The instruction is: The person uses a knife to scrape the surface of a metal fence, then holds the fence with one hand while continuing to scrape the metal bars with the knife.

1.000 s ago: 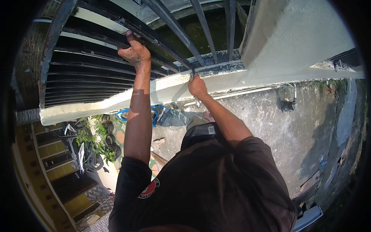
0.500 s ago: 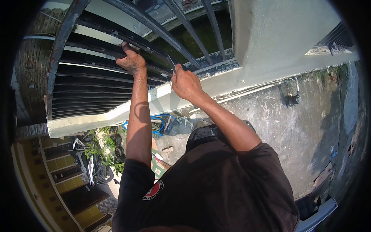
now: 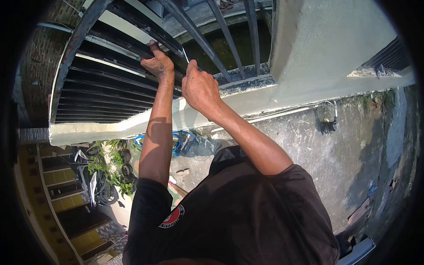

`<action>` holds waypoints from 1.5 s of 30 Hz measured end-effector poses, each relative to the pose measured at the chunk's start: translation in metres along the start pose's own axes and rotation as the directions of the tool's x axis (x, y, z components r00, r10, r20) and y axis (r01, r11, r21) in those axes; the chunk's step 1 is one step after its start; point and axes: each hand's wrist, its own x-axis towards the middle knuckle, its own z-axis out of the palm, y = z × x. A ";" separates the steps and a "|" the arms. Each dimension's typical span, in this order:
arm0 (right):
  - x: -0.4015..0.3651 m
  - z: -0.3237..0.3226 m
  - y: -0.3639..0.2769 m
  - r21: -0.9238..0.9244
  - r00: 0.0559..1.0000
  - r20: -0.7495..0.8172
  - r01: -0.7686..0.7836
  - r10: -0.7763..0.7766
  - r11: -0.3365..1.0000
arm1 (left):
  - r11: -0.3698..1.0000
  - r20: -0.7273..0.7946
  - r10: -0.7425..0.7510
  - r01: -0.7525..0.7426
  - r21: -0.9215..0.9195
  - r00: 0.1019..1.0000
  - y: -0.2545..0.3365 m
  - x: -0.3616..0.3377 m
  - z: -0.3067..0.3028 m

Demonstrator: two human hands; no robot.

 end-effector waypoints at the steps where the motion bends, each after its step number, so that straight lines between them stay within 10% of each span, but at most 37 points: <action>1: 0.000 0.004 0.004 0.001 1.000 -0.022 -0.011 0.011 1.000 | 1.000 -0.014 0.010 -0.010 -0.006 1.000 -0.001 0.002 0.001; 28: 0.004 0.020 -0.028 -0.047 0.976 -0.124 -0.188 0.181 0.981 | 1.000 0.078 0.031 -0.031 -0.001 0.996 0.006 0.006 -0.015; 34: -0.001 0.076 0.056 -0.139 0.951 -0.178 -0.280 0.254 0.950 | 0.973 0.064 0.074 -0.058 -0.223 0.995 0.002 0.005 -0.014; 40: -0.001 0.043 -0.014 -0.117 0.956 -0.178 -0.256 0.233 0.960 | 0.970 0.347 -0.232 0.245 0.008 0.909 0.013 0.012 -0.030; 45: -0.001 0.086 0.058 -0.120 0.934 -0.180 -0.333 0.310 0.935 | 0.934 0.337 -0.112 0.215 -0.285 0.935 -0.030 0.013 -0.021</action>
